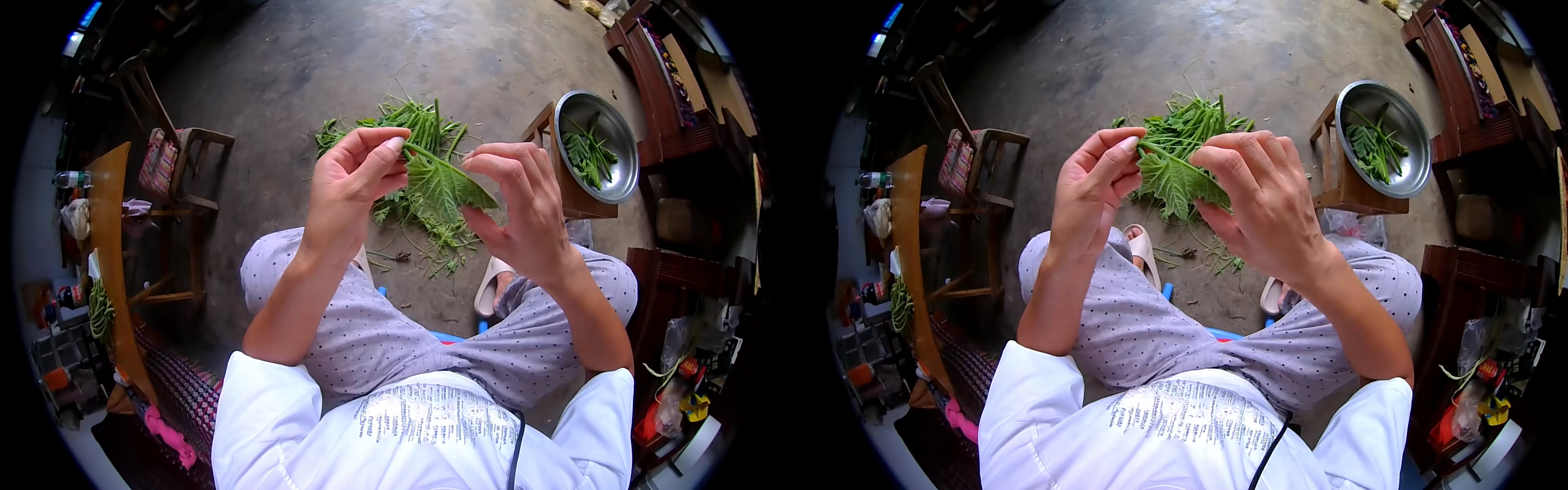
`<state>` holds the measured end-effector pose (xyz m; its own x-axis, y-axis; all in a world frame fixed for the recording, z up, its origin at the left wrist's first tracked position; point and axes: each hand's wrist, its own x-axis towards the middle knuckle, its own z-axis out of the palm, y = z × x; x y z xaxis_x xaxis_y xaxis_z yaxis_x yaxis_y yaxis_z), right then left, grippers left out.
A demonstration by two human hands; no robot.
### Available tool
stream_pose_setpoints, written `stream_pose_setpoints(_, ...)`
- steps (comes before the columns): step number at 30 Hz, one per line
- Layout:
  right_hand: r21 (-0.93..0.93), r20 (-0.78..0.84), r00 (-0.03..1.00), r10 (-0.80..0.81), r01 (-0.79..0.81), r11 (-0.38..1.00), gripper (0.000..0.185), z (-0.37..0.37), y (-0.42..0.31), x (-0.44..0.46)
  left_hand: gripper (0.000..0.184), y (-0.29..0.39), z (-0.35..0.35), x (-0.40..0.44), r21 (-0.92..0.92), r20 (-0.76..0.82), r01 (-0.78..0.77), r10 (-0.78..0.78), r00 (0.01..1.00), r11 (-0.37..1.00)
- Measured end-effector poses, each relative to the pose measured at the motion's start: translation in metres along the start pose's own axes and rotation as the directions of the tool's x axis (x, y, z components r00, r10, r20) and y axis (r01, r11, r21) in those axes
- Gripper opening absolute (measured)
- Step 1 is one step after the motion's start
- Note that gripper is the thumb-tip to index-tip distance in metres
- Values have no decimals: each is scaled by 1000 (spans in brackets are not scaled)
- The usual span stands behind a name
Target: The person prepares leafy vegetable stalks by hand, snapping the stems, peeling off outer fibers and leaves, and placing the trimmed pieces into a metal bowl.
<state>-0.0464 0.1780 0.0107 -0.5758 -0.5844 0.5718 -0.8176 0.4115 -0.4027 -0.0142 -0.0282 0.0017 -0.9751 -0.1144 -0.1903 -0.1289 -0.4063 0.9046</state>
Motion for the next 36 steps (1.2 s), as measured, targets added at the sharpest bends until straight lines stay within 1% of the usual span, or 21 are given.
stream_pose_setpoints(8,-13,-12,999,-32,32,999,48,-3,0,-1,19,2,1,-2,-2,6,-28,28,1000,1000)
stream_pose_setpoints(10,-23,-7,999,-37,37,999,48,-4,0,-1,20,3,1,-3,28,14,-81,80,997,996)
stream_pose_setpoints(12,-35,-2,999,-41,41,999,48,-4,1,-1,20,3,1,-3,32,21,-95,94,995,995)
stream_pose_setpoints(15,-56,-17,996,-86,85,995,48,-5,2,-2,19,3,2,-4,47,27,-112,111,993,993)
stream_pose_setpoints(17,-71,-31,992,-121,118,990,43,-5,3,-2,19,4,4,-5,57,26,-114,113,993,992)
stream_pose_setpoints(21,-2,-48,994,-102,102,995,40,-3,3,-2,18,4,3,-4,60,24,-112,111,994,992)
stream_pose_setpoints(23,24,-47,998,-51,52,998,38,-2,2,-2,17,5,2,-4,65,20,-117,115,993,991)
stream_pose_setpoints(27,33,-35,999,-29,30,999,35,-4,-1,-2,17,8,1,-5,68,6,-143,143,990,987)
stream_pose_setpoints(30,47,3,1000,3,-4,999,28,-13,1,-2,18,11,-1,-4,75,-21,-155,157,987,985)
stream_pose_setpoints(31,29,15,999,49,-50,998,26,-12,8,-7,20,11,-2,-4,86,-40,-154,158,987,984)
stream_pose_setpoints(34,-23,48,985,164,-163,986,34,-3,18,-12,20,11,-5,-4,92,-45,-163,168,985,982)
stream_pose_setpoints(36,-110,91,967,239,-229,967,45,-2,9,-9,18,9,-6,-5,92,-35,-152,156,987,984)
